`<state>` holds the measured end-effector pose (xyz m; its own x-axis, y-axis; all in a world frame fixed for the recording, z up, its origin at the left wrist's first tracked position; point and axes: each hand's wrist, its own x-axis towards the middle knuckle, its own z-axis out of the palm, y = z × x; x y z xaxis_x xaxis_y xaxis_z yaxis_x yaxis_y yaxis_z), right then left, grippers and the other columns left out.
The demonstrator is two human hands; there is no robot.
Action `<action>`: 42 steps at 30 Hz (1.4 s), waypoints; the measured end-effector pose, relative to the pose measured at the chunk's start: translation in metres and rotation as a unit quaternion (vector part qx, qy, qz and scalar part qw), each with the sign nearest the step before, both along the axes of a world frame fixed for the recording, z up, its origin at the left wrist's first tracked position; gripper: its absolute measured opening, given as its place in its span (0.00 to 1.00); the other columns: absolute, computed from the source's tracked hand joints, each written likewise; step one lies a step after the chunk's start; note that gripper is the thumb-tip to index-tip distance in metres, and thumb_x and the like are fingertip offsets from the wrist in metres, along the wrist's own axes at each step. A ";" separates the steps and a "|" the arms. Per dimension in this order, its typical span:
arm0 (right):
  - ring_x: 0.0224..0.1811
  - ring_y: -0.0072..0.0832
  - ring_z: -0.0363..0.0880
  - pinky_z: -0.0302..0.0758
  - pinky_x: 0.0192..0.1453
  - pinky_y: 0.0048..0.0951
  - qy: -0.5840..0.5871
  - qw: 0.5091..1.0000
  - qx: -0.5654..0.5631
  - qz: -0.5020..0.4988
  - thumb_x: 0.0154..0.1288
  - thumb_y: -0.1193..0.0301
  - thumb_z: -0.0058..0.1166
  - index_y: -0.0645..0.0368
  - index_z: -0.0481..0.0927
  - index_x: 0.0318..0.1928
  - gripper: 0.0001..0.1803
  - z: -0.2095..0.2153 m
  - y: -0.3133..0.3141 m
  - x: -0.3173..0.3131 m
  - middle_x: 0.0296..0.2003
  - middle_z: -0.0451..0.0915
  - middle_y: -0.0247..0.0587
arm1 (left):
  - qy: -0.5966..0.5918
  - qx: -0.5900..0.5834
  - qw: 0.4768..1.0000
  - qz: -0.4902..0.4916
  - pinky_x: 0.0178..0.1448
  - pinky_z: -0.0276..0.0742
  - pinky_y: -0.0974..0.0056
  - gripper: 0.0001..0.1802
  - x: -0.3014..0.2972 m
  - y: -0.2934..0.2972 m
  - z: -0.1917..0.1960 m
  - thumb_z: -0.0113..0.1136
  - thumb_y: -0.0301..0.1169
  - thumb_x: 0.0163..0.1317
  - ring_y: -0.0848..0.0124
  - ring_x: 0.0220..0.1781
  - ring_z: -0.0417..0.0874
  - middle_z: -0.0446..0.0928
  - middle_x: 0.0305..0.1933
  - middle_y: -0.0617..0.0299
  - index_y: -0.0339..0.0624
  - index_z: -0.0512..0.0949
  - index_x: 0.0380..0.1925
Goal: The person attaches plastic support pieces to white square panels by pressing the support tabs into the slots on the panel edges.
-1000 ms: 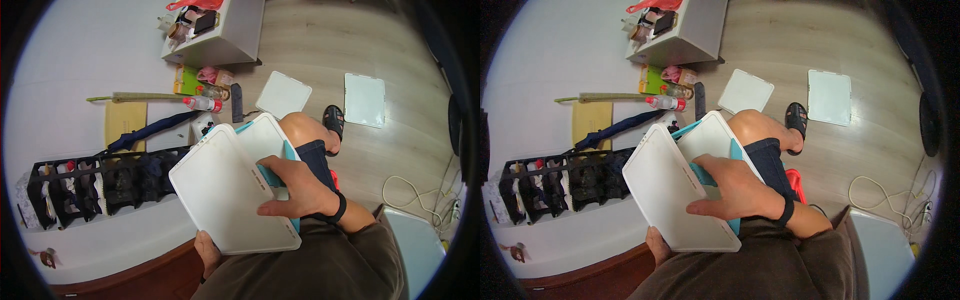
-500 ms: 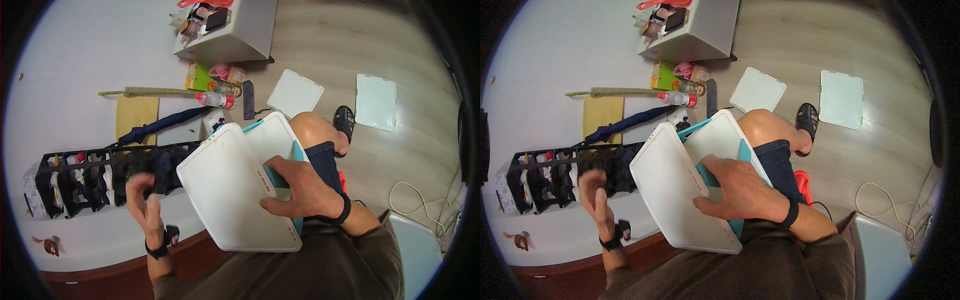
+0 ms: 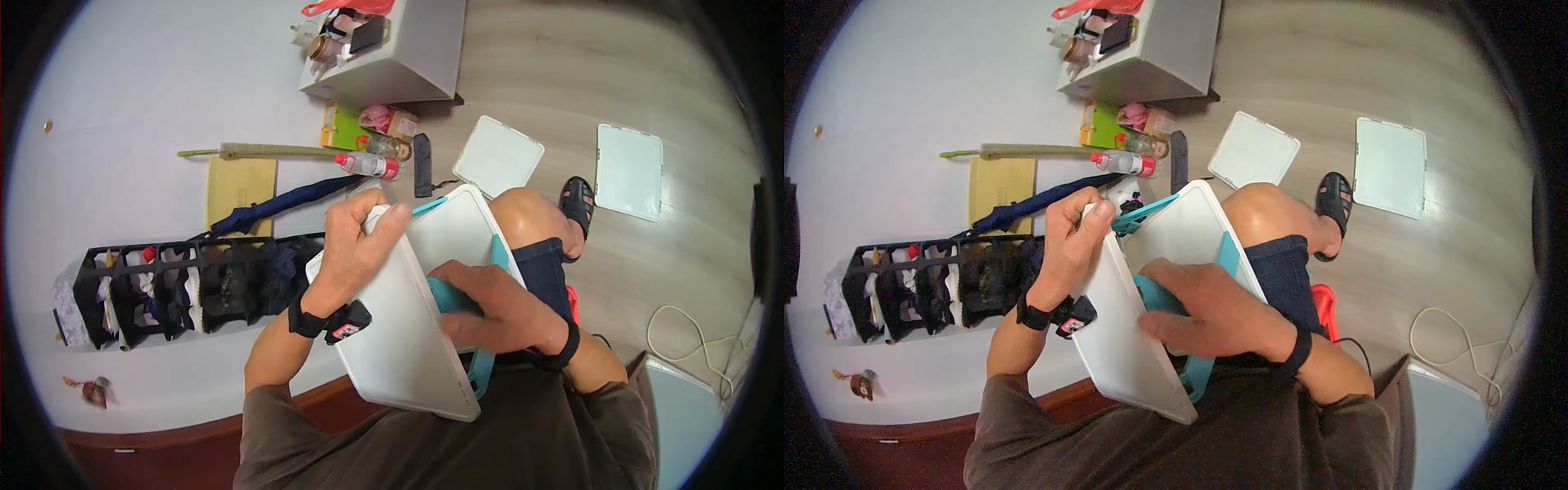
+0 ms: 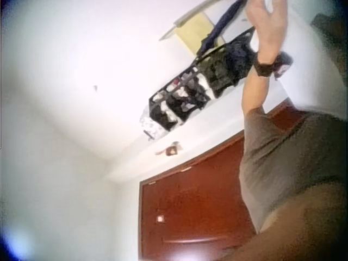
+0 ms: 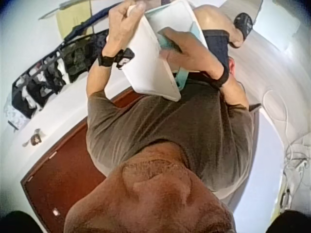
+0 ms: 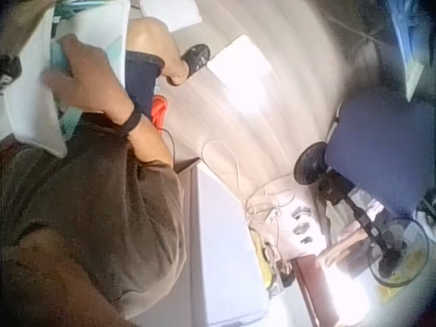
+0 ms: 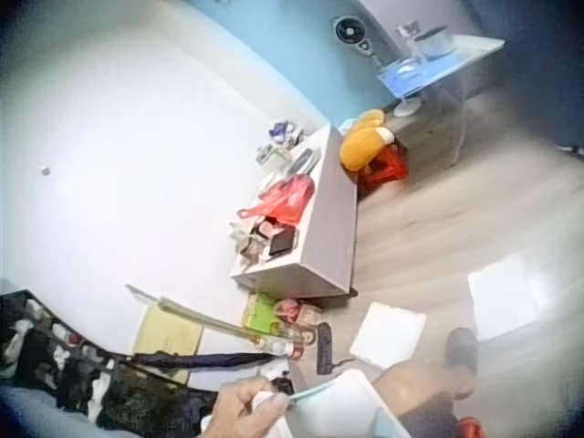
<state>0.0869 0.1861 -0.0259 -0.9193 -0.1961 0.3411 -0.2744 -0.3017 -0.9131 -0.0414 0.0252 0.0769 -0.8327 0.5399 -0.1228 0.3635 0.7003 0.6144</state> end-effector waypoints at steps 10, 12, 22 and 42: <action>0.32 0.60 0.73 0.64 0.34 0.54 0.017 0.997 0.000 0.070 0.71 0.68 0.43 0.62 0.67 0.37 0.09 0.014 -0.018 -0.019 0.24 0.71 0.59 | 0.024 0.118 0.990 0.076 0.32 0.62 0.64 0.25 0.006 -0.024 -0.001 0.49 0.39 0.68 0.75 0.23 0.61 0.61 0.15 0.66 0.36 0.67 0.13; 0.32 0.54 0.73 0.66 0.35 0.45 0.014 0.998 0.001 0.056 0.71 0.69 0.43 0.63 0.70 0.38 0.08 0.018 -0.026 -0.021 0.25 0.71 0.55 | 0.033 0.125 0.985 0.112 0.34 0.67 0.61 0.29 0.006 -0.026 0.002 0.46 0.42 0.68 0.70 0.19 0.59 0.58 0.13 0.62 0.38 0.62 0.09; 0.27 0.57 0.71 0.65 0.32 0.49 0.096 0.986 -0.005 0.133 0.69 0.68 0.45 0.64 0.69 0.33 0.12 0.062 -0.059 -0.035 0.22 0.71 0.57 | -0.015 0.281 0.958 0.062 0.34 0.67 0.62 0.28 0.012 -0.068 0.028 0.48 0.37 0.65 0.69 0.20 0.60 0.58 0.12 0.61 0.38 0.59 0.07; 0.28 0.56 0.75 0.69 0.34 0.51 0.166 0.954 0.065 0.240 0.65 0.70 0.50 0.64 0.71 0.28 0.10 0.112 -0.127 -0.014 0.20 0.73 0.56 | 0.081 0.365 0.913 0.165 0.61 0.59 0.60 0.13 0.094 -0.137 0.062 0.48 0.33 0.30 0.60 0.49 0.65 0.66 0.33 0.56 0.45 0.61 0.21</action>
<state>0.0727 0.0595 0.0861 -0.5586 -0.6278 0.5421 -0.4135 -0.3558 -0.8381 0.0522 -0.1120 0.1385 -0.9400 0.1464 0.3082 0.3342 0.2140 0.9179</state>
